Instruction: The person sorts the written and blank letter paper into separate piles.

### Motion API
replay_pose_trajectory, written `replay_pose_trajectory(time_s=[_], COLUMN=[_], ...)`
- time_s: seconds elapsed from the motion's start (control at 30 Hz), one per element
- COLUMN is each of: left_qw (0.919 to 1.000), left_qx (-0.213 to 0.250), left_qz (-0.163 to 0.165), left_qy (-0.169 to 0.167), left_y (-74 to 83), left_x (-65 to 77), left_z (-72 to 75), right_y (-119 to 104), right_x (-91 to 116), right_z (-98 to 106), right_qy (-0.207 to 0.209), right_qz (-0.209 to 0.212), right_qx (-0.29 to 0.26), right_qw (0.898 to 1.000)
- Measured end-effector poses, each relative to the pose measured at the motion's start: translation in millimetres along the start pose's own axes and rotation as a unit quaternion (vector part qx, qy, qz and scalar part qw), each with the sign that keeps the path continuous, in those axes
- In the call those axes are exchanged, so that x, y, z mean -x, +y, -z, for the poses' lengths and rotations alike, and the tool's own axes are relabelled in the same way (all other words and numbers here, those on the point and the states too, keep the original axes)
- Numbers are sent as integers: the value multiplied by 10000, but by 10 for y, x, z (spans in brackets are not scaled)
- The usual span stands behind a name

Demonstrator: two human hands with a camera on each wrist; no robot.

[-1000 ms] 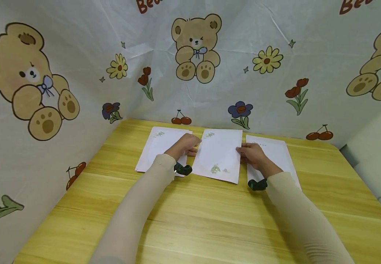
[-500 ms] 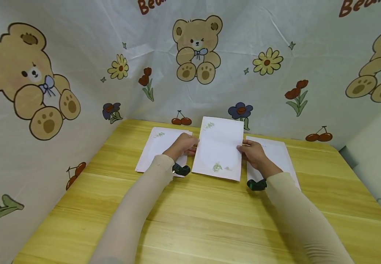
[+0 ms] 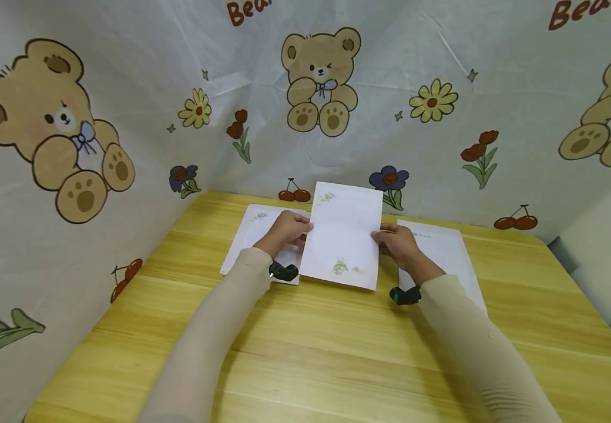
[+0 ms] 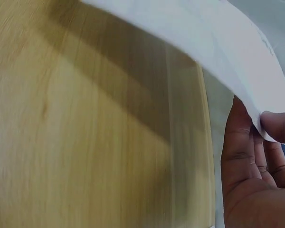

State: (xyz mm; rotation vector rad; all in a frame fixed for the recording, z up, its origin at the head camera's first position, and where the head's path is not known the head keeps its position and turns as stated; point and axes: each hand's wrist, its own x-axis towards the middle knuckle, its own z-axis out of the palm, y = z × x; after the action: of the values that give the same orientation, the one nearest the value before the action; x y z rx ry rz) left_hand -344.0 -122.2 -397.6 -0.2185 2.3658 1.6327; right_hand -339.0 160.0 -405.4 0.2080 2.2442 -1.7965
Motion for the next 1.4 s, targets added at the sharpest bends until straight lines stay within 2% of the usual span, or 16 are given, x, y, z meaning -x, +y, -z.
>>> replay_pose_trajectory(time_s=[0.17, 0.33, 0.53, 0.7, 0.87, 1.03, 1.2, 1.4], left_qw=[9995, 9991, 9974, 9945, 9923, 9912, 9884, 9859], left_qx=[-147, -159, -187, -301, -287, -234, -373, -353], left_qz=[102, 108, 265, 460, 609, 600, 567, 631], left_qy=[275, 377, 639, 891, 1042, 1157, 1361, 1511], left_y=[-57, -111, -181, -270, -388, -470, -556, -645], left_x=[26, 81, 117, 141, 168, 198, 216, 236], left_z=[188, 370, 587, 810, 999, 1106, 1172, 1241], right_y=[-10, -29, -100, -199, -269, -277, -278, -295], right_x=[-8, -31, -42, -59, -54, -78, -91, -93], right_z=[-133, -346, -625, -875, -1096, -1251, -1379, -1496], right_qy=[-198, -283, -164, -89, -161, -240, -334, -469], right_qz=[190, 180, 180, 358, 518, 475, 325, 283], right_qx=[-43, -94, 291, 762, 927, 985, 988, 1274], right_qw=[9996, 9994, 9993, 9964, 9942, 9937, 9940, 9903])
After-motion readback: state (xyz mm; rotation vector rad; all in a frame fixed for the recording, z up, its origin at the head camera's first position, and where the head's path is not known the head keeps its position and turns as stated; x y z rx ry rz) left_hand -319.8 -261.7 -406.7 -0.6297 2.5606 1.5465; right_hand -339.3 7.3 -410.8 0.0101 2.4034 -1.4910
